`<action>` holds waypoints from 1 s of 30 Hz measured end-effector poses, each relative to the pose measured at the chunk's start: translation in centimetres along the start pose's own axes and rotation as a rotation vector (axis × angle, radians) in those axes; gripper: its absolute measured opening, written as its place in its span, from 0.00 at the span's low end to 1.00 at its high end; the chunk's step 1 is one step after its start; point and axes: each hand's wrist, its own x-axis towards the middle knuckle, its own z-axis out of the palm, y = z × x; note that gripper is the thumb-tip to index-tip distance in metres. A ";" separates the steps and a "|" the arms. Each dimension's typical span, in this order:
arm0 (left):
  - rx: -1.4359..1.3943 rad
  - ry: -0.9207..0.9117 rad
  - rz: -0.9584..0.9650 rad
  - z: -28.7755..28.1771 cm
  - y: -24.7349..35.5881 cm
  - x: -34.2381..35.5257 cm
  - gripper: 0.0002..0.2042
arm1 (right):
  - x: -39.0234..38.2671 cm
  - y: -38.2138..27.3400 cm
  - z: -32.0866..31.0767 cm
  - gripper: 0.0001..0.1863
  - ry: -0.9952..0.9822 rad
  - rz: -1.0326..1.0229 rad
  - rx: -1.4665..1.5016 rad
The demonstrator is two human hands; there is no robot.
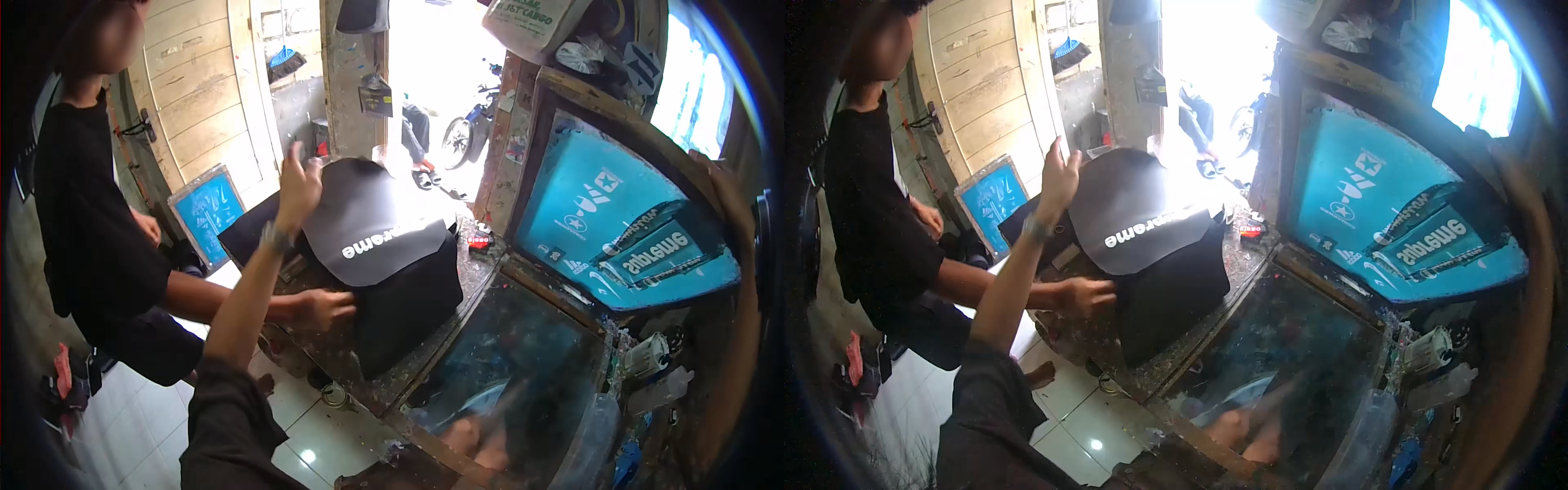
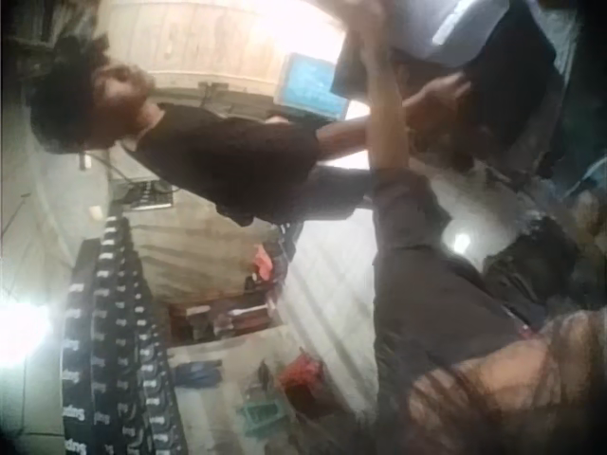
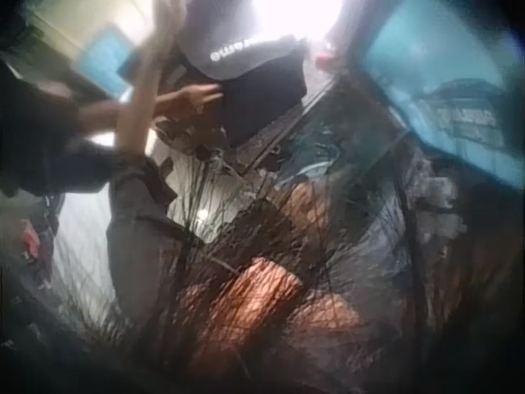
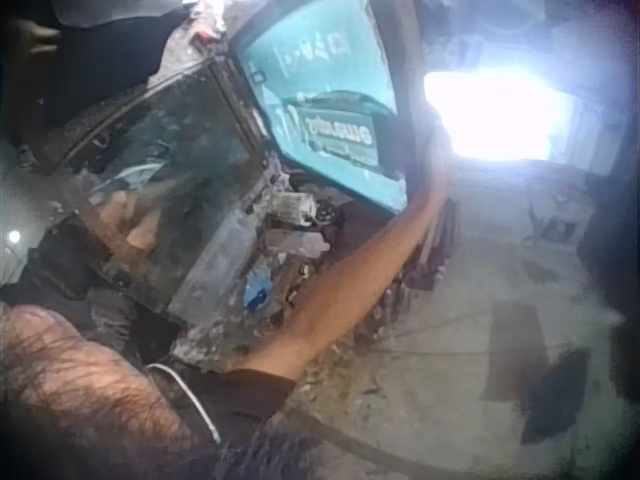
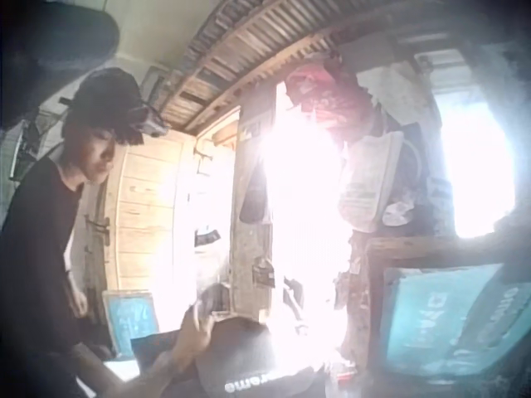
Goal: The person performs screen printing on black panels using a squeegee and white ink, then removes the panels and hands them to an assistant.
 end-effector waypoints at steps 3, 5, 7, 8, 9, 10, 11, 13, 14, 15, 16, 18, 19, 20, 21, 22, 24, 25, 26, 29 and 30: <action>-0.444 -0.378 0.512 -6.3 11.5 -12.1 0.16 | -2.2 -2.2 -2.8 0.42 0.077 -0.022 -0.069; -0.360 -0.665 0.426 -10.2 13.6 -21.6 0.17 | -1.4 -1.4 -1.2 0.41 0.080 -0.034 -0.039; -0.158 -0.777 -0.075 -11.0 10.0 -28.6 0.20 | -0.8 -1.5 0.1 0.41 0.082 -0.048 -0.008; -0.150 -0.774 -0.075 -10.2 8.0 -30.7 0.20 | -0.8 -1.5 0.4 0.40 0.087 -0.051 -0.002; -0.044 -0.496 -0.188 -9.3 6.4 -32.1 0.20 | -0.8 -1.6 0.7 0.40 0.090 -0.058 0.001; 0.046 -0.225 -0.302 -7.7 5.1 -33.1 0.21 | -0.9 -1.6 0.1 0.40 0.093 -0.062 -0.013; 0.031 -0.227 -0.307 -5.9 3.7 -33.4 0.21 | -1.0 -1.5 -0.6 0.39 0.100 -0.064 -0.029; -0.115 -0.446 -0.438 -5.1 1.2 -31.9 0.22 | -0.6 1.1 0.4 0.39 0.093 -0.067 0.022; -0.139 -0.445 -0.432 -4.1 1.6 -32.1 0.22 | -0.5 1.0 -0.7 0.39 0.102 -0.083 0.011; -0.297 -0.485 -0.358 -3.7 1.8 -31.8 0.23 | -0.3 1.0 -0.6 0.38 0.097 -0.096 0.021; -0.459 -0.524 -0.277 -3.5 2.2 -31.4 0.23 | -0.3 0.1 -0.9 0.38 0.088 -0.092 0.001; -0.415 -0.557 -0.208 -3.8 4.7 -32.0 0.24 | -0.8 -1.7 -0.2 0.36 0.052 -0.033 -0.073; -0.412 -0.585 -0.211 -4.5 7.6 -31.9 0.24 | -1.4 -2.7 -0.2 0.33 0.031 0.023 -0.138; -0.398 -0.607 -0.213 -5.1 9.5 -31.9 0.25 | -0.9 -2.3 0.1 0.33 0.063 -0.031 -0.135; -0.532 -0.677 -0.322 -4.4 8.7 -33.5 0.23 | -0.4 -1.9 0.2 0.33 0.098 -0.085 -0.129; -0.537 -0.712 -0.313 -4.5 10.4 -33.7 0.23 | -0.7 -2.9 0.0 0.34 0.064 -0.009 -0.156; -0.396 -0.994 -0.481 -6.6 14.6 -33.7 0.20 | -1.0 -3.4 0.2 0.36 0.055 0.046 -0.181; -0.510 -0.962 -0.451 -6.8 15.6 -34.5 0.18 | -0.8 -3.4 0.1 0.37 0.096 0.015 -0.205; -0.506 -0.986 -0.452 -6.8 16.0 -35.3 0.18 | -0.9 -3.5 0.2 0.39 0.102 -0.016 -0.216; -0.454 -0.823 -0.100 -6.7 17.4 -36.4 0.19 | -0.8 -2.6 -0.7 0.45 0.100 -0.012 -0.225; -0.487 -0.789 0.038 -5.8 19.1 -35.4 0.17 | -1.0 -2.6 -3.1 0.47 0.090 0.057 -0.282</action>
